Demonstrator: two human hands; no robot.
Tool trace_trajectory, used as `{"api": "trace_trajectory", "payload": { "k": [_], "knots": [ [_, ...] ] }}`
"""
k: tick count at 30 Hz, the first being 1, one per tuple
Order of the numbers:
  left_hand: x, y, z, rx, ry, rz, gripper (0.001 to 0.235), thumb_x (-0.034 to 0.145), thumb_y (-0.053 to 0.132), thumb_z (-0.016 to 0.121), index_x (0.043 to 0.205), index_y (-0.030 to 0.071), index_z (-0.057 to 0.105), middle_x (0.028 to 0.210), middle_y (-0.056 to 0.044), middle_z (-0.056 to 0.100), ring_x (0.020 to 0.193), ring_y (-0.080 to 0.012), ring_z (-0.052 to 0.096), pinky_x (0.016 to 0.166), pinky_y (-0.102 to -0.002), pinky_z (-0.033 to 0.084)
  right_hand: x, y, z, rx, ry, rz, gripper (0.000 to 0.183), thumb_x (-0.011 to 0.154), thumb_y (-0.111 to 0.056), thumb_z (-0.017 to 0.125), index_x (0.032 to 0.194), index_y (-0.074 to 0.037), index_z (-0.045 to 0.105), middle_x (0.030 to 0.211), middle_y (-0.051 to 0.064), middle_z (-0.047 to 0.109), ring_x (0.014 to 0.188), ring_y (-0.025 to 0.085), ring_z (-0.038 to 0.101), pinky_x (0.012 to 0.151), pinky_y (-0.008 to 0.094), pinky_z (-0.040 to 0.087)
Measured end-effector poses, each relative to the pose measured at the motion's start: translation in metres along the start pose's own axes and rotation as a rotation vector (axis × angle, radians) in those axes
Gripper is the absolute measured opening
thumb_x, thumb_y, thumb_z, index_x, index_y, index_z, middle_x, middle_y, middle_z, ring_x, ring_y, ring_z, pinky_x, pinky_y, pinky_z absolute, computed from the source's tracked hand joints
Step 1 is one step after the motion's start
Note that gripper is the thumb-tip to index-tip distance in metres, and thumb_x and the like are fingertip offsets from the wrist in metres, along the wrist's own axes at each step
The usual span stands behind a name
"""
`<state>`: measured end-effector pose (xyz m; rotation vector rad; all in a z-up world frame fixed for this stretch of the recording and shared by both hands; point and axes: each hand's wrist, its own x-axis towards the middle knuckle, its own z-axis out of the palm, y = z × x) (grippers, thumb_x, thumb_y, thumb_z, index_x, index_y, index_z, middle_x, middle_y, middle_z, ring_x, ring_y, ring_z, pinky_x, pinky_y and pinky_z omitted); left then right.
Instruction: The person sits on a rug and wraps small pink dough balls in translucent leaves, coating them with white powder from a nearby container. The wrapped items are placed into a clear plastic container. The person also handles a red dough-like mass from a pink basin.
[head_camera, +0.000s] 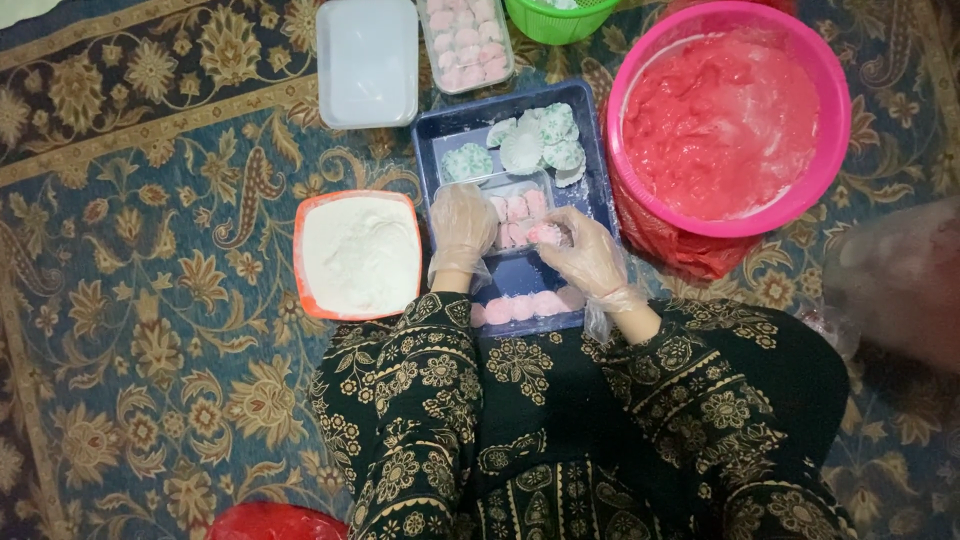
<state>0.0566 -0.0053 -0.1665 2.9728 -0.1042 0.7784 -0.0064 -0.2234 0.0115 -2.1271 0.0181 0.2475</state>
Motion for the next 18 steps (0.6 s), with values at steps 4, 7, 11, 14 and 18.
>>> {"api": "trace_trajectory", "payload": {
  "k": [4, 7, 11, 14, 18],
  "knots": [
    [0.003, 0.002, -0.011, -0.071, -0.02, 0.048, 0.014, 0.076, 0.028, 0.061, 0.067, 0.017, 0.059, 0.062, -0.008, 0.053, 0.063, -0.0311, 0.055, 0.054, -0.048, 0.046, 0.0, -0.002, 0.0, 0.01, -0.004, -0.012, 0.038, 0.075, -0.035, 0.08, 0.11, -0.02, 0.074, 0.088, 0.011, 0.073, 0.083, 0.03, 0.069, 0.074, 0.041, 0.055],
    [-0.002, 0.0, 0.003, -0.093, -0.019, 0.032, 0.016, 0.071, 0.03, 0.062, 0.069, 0.015, 0.058, 0.064, -0.008, 0.052, 0.065, -0.0323, 0.055, 0.054, -0.048, 0.045, 0.003, 0.001, 0.001, 0.009, -0.002, -0.028, 0.038, 0.075, -0.034, 0.081, 0.11, -0.02, 0.074, 0.089, 0.011, 0.074, 0.083, 0.03, 0.069, 0.074, 0.041, 0.055],
    [0.0, 0.002, 0.005, -0.107, -0.037, -0.022, 0.021, 0.07, 0.034, 0.061, 0.07, 0.013, 0.059, 0.063, -0.009, 0.053, 0.063, -0.0332, 0.056, 0.052, -0.049, 0.045, 0.001, 0.0, 0.0, 0.03, -0.008, -0.039, 0.039, 0.074, -0.032, 0.081, 0.11, -0.018, 0.073, 0.09, 0.012, 0.074, 0.084, 0.031, 0.07, 0.075, 0.041, 0.055],
    [0.0, 0.002, 0.002, -0.183, -0.137, -0.06, 0.021, 0.073, 0.034, 0.059, 0.07, 0.013, 0.059, 0.066, -0.012, 0.055, 0.068, -0.0369, 0.056, 0.055, -0.053, 0.046, -0.002, -0.01, -0.004, 0.016, -0.005, 0.034, 0.039, 0.073, -0.032, 0.081, 0.109, -0.019, 0.074, 0.091, 0.01, 0.074, 0.086, 0.026, 0.068, 0.077, 0.036, 0.054],
    [0.023, 0.01, -0.058, -0.214, -0.282, -0.087, 0.031, 0.078, 0.041, 0.054, 0.069, 0.013, 0.064, 0.068, -0.011, 0.061, 0.071, -0.0357, 0.059, 0.061, -0.051, 0.05, 0.01, -0.005, -0.001, 0.017, 0.001, 0.071, 0.038, 0.075, -0.036, 0.079, 0.11, -0.022, 0.074, 0.094, 0.007, 0.075, 0.087, 0.022, 0.069, 0.077, 0.035, 0.054]
  ]
}}
